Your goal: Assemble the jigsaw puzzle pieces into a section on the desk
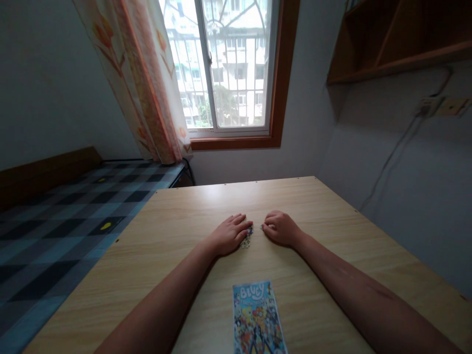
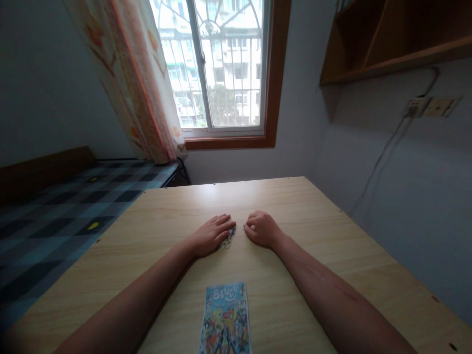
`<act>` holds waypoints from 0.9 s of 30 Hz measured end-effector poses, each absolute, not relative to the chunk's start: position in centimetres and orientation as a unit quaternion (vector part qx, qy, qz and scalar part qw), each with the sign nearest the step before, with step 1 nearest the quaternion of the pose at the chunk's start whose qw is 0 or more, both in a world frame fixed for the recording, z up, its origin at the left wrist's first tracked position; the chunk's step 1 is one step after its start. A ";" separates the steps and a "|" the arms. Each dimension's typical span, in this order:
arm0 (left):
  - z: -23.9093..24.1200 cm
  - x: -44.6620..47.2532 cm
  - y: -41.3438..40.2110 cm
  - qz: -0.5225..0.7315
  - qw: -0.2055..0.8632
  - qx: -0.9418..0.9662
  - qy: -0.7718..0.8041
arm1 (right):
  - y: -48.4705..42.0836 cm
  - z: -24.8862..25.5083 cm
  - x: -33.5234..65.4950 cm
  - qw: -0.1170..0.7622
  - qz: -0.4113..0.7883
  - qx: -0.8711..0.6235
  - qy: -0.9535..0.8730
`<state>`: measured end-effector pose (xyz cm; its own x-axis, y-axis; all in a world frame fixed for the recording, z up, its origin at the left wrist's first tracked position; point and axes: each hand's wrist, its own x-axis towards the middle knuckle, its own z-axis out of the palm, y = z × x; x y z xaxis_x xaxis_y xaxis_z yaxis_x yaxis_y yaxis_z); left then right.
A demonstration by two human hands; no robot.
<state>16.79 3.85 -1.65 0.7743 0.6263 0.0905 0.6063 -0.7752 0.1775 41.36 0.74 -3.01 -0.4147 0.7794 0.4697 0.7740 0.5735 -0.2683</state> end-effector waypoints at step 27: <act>-2.8 15.7 2.9 0.294 0.157 0.841 0.426 | 2.1 -4.5 40.5 0.273 0.028 -0.465 -0.842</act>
<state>15.72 2.93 -2.76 0.4644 0.8082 0.3622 0.6237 -0.5888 0.5142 40.50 2.13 -4.54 -0.4179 0.7984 0.4335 0.7675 0.5655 -0.3018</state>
